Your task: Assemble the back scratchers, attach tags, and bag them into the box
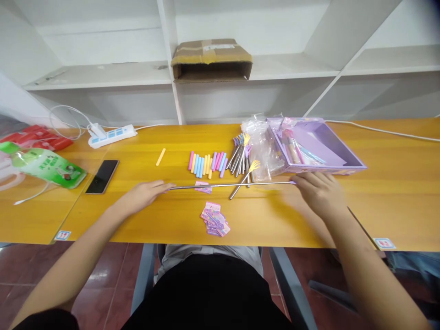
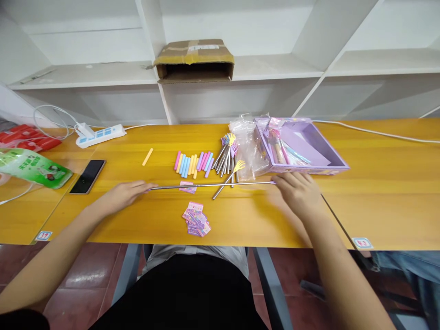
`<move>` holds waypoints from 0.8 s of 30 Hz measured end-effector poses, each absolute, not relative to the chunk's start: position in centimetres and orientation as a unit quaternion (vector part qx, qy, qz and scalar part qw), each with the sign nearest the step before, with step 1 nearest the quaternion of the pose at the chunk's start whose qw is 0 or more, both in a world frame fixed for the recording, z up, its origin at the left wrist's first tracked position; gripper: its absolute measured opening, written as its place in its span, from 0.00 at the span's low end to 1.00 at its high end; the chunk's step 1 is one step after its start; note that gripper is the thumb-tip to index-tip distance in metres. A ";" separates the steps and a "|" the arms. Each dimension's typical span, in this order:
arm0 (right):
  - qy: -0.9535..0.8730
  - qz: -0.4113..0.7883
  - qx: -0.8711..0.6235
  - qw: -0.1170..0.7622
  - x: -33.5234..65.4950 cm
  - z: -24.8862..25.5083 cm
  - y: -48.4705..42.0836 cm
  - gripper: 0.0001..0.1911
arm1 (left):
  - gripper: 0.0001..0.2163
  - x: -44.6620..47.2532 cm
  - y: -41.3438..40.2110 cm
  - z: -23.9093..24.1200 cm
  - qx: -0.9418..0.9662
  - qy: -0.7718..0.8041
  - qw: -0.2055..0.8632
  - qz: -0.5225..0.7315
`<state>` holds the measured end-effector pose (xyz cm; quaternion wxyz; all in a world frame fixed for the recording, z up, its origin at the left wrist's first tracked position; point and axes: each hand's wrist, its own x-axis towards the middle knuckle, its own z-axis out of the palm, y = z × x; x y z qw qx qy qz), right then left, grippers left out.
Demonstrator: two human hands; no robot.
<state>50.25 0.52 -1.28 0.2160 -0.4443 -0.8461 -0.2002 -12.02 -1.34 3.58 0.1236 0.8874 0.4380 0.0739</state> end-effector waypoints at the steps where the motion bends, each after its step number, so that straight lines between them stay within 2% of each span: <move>1: -0.844 -0.192 -0.451 0.217 52.0 -1.7 0.5 0.10 | 0.28 -12.9 -1.7 3.4 0.886 0.443 0.116 0.068; 9: -0.821 -0.147 -0.508 0.216 57.2 -3.3 -0.6 0.09 | 0.28 -16.1 -4.3 3.0 0.891 0.452 0.049 0.024; 13: -0.822 -0.121 -0.512 0.219 56.3 -3.8 -1.4 0.09 | 0.21 -16.8 -4.5 2.1 0.887 0.458 0.036 0.045; 15: -0.814 -0.100 -0.524 0.228 55.6 -4.3 -2.0 0.12 | 0.20 -16.9 -4.4 1.4 0.882 0.465 0.026 0.068; 18: -0.789 -0.068 -0.566 0.230 54.3 -5.2 -3.2 0.17 | 0.24 -16.8 -4.7 0.3 0.872 0.480 0.014 0.095; 24: -0.724 -0.039 -0.651 0.225 53.2 -6.4 -5.0 0.18 | 0.22 -16.3 -6.2 -0.9 0.850 0.511 0.069 0.108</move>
